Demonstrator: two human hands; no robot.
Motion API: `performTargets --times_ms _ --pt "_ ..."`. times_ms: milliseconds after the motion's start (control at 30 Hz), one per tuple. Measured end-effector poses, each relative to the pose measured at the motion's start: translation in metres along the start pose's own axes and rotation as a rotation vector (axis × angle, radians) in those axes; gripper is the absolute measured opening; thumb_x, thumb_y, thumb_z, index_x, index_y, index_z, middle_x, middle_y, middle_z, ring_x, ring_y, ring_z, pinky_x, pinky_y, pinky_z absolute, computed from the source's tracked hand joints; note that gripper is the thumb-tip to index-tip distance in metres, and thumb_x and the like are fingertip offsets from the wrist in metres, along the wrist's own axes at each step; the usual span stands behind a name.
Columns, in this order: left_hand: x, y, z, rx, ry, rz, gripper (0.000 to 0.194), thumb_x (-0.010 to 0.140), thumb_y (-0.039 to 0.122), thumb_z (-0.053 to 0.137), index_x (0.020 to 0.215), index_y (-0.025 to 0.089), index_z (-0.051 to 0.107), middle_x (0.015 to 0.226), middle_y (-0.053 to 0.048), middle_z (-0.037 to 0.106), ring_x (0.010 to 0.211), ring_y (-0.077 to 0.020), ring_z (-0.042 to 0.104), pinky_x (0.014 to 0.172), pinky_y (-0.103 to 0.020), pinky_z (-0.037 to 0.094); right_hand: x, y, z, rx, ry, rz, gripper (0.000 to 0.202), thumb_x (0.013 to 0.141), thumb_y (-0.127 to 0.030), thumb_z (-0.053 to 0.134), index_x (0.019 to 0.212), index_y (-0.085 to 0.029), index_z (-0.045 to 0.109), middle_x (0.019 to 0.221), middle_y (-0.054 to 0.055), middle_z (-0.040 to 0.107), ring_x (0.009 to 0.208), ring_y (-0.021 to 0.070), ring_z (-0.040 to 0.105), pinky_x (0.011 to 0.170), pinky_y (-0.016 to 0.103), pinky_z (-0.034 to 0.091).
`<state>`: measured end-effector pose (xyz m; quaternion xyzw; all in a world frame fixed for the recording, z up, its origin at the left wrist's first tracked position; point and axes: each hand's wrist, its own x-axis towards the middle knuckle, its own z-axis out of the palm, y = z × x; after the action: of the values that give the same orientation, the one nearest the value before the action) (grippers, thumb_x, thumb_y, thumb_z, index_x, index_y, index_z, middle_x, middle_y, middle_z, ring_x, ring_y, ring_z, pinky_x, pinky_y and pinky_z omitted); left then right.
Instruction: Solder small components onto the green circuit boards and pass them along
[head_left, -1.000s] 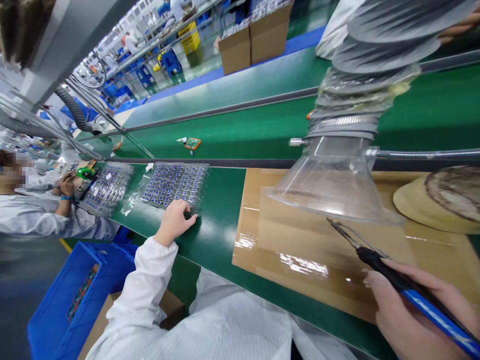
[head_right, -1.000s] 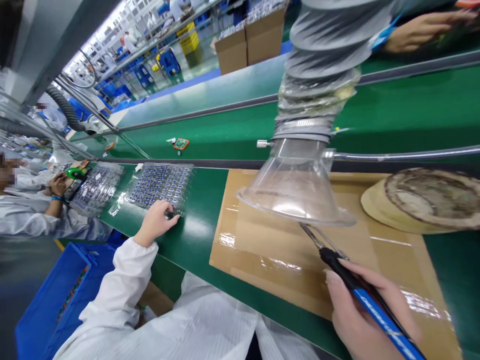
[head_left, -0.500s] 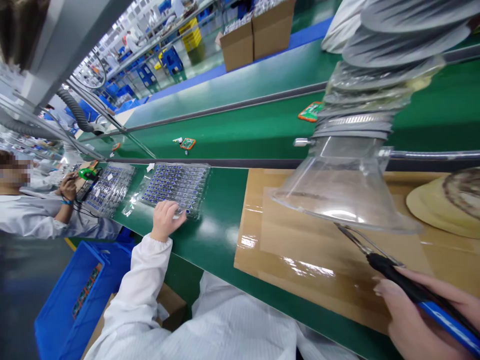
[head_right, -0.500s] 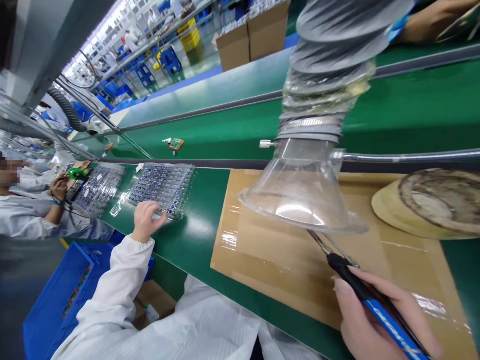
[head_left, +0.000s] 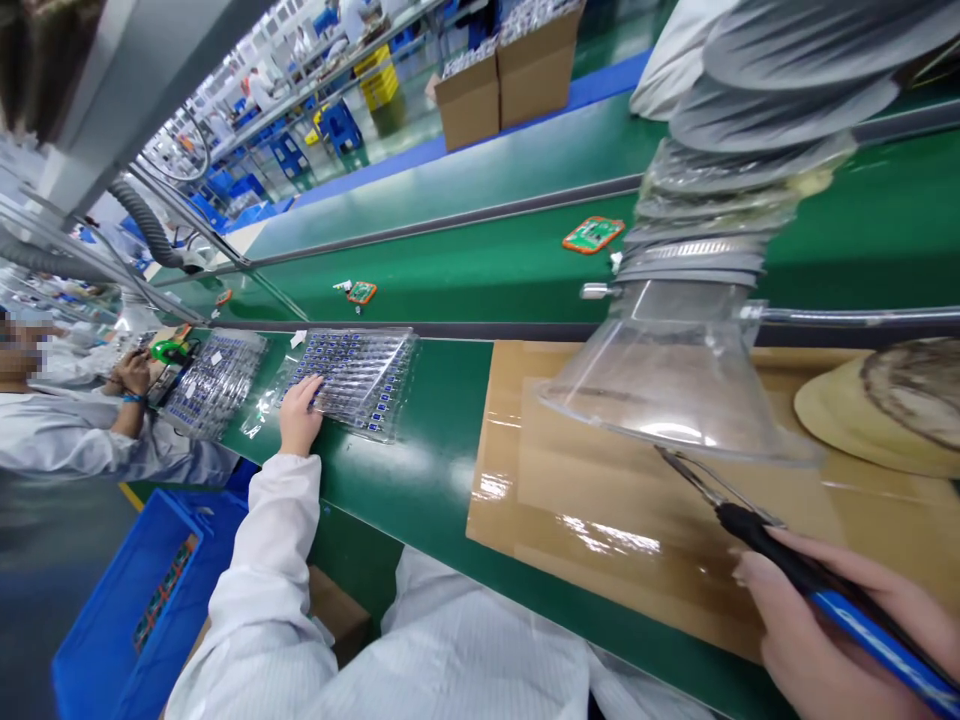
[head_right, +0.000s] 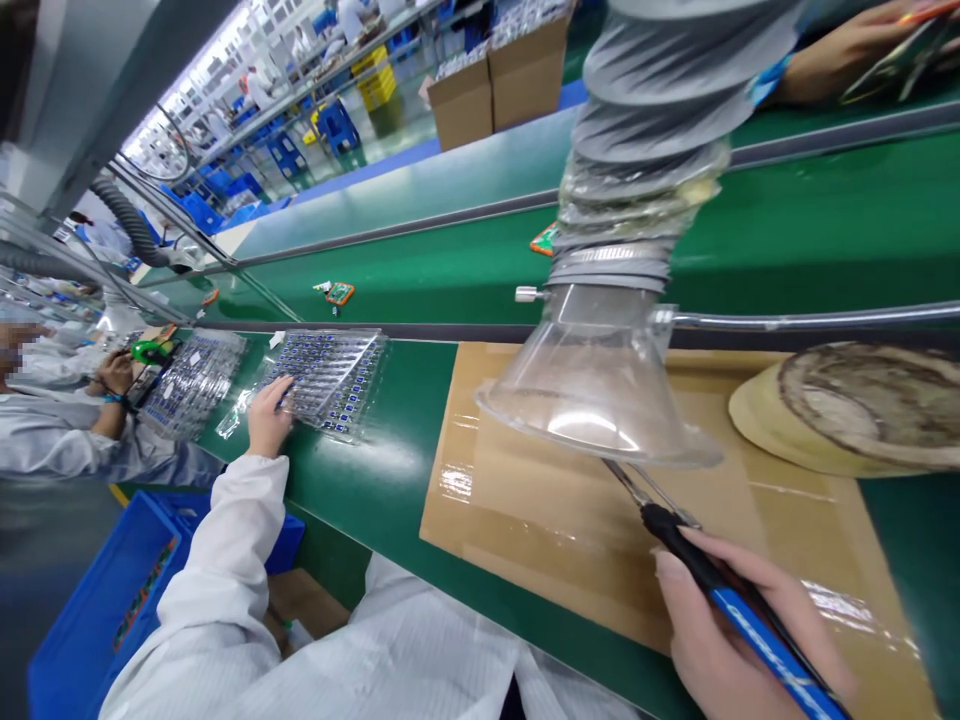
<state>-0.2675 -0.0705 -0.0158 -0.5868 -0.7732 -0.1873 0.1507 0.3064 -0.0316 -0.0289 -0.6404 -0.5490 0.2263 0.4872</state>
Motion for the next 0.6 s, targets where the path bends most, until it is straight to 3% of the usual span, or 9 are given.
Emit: performTargets --times_ms 200,367,467,600 --pt "0.02 0.001 -0.013 -0.004 0.17 0.039 0.054 0.078 0.011 0.049 0.127 0.016 0.073 0.132 -0.012 0.072 0.129 -0.0247 0.066 0.116 -0.039 0.049 0.001 -0.004 0.001 -0.005 0.037 -0.096 0.023 0.075 -0.045 0.072 0.085 -0.025 0.07 0.081 0.009 0.076 0.071 0.0308 0.072 0.068 0.044 0.057" --pt "0.037 0.01 -0.024 -0.003 0.363 0.067 0.043 0.087 0.02 0.051 0.122 0.011 0.074 0.123 -0.016 0.075 0.118 -0.0258 0.071 0.107 -0.037 0.054 0.001 -0.002 0.0 -0.027 0.035 -0.172 0.02 0.078 -0.042 0.073 0.089 -0.025 0.072 0.082 0.007 0.076 0.069 0.0273 0.072 0.062 0.039 0.056" --pt "0.045 0.021 -0.034 -0.006 0.462 0.059 0.039 0.092 0.027 0.054 0.121 0.011 0.073 0.119 -0.018 0.076 0.114 -0.0269 0.072 0.103 -0.039 0.055 0.001 0.002 -0.001 -0.02 0.024 -0.176 0.022 0.079 -0.043 0.074 0.091 -0.025 0.073 0.082 0.008 0.075 0.066 0.0272 0.071 0.06 0.039 0.053" --pt "0.048 0.045 -0.048 -0.005 0.533 0.157 0.036 0.095 0.027 0.053 0.119 0.011 0.075 0.115 -0.019 0.077 0.11 -0.0274 0.073 0.1 -0.04 0.056 -0.001 0.004 -0.004 -0.019 0.017 -0.121 0.023 0.078 -0.043 0.074 0.092 -0.024 0.073 0.086 0.009 0.075 0.073 0.0295 0.073 0.065 0.04 0.054"
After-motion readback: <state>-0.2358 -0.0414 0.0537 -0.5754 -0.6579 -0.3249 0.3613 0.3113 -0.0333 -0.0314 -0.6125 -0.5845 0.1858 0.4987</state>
